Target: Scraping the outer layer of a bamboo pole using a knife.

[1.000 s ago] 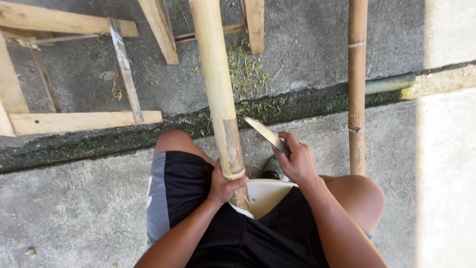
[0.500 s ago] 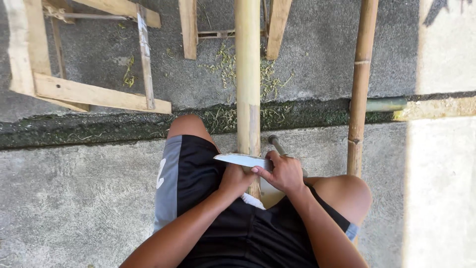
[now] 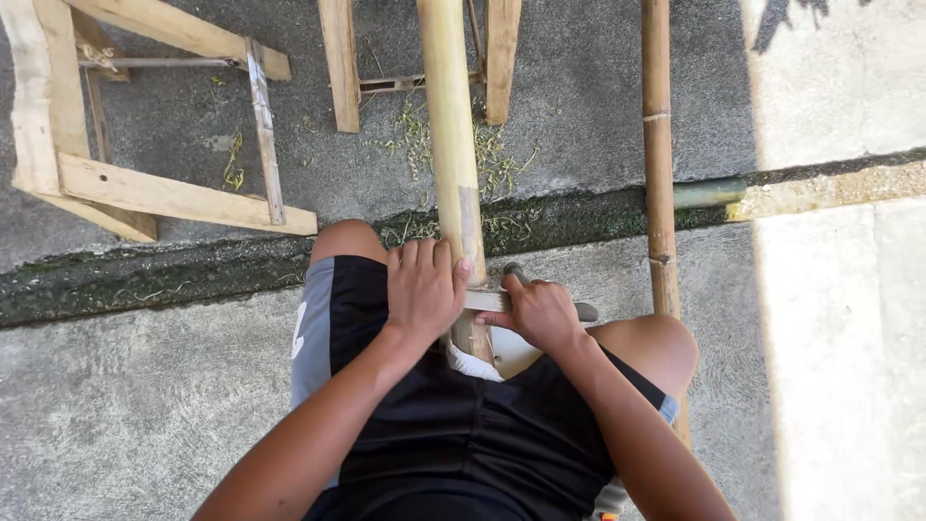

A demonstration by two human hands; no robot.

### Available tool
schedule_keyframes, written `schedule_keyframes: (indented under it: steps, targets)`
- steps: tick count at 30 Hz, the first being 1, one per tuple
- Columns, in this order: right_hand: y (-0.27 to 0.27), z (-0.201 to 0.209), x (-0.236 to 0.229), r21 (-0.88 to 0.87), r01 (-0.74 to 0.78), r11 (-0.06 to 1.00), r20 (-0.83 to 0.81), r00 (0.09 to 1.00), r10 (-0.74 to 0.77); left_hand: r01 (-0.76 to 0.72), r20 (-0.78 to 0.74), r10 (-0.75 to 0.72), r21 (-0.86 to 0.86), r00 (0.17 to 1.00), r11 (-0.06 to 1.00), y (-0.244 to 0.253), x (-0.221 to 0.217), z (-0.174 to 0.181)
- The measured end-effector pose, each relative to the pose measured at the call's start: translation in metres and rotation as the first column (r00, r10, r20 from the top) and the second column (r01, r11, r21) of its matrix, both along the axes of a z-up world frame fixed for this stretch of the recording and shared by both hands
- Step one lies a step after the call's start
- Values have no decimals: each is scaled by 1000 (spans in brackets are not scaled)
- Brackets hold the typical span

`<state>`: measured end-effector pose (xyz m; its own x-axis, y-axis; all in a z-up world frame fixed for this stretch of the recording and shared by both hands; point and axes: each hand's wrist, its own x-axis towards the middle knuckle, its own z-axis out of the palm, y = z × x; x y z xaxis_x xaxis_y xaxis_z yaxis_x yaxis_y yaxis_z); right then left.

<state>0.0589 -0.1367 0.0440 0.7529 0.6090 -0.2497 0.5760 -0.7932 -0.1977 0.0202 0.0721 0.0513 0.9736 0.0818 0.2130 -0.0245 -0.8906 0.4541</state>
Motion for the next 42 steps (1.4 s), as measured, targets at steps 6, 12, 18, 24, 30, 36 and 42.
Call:
schedule_keyframes:
  steps: [6, 12, 18, 24, 30, 36, 42]
  targets:
    - [7, 16, 0, 66, 38, 997, -104, 994, -31, 120, -15, -121, -49, 993, 992, 5, -11, -38]
    - [3, 4, -12, 141, -27, 990, 88, 996, 15, 128, -118, -127, 0, 985, 992, 1, -19, -38]
    - [27, 41, -3, -6, 98, 995, -169, 981, -98, 131, -115, -130, -4, 985, 991, -1, -26, -46]
    - [32, 29, 2, -84, 142, 986, -152, 976, -153, 75, -170, -74, -2, 983, 997, -3, -15, -33]
    - [23, 10, 2, -116, 142, 983, -112, 982, -155, -27, -154, 1, -168, 988, 985, -10, 2, -29]
    - [21, -3, 8, -148, 114, 982, -104, 986, -130, 2, -153, -16, -90, 988, 996, -10, 0, -45]
    - [17, -13, 5, -132, 92, 987, -80, 992, -103, -14, -214, -8, -98, 977, 995, -12, 5, -40]
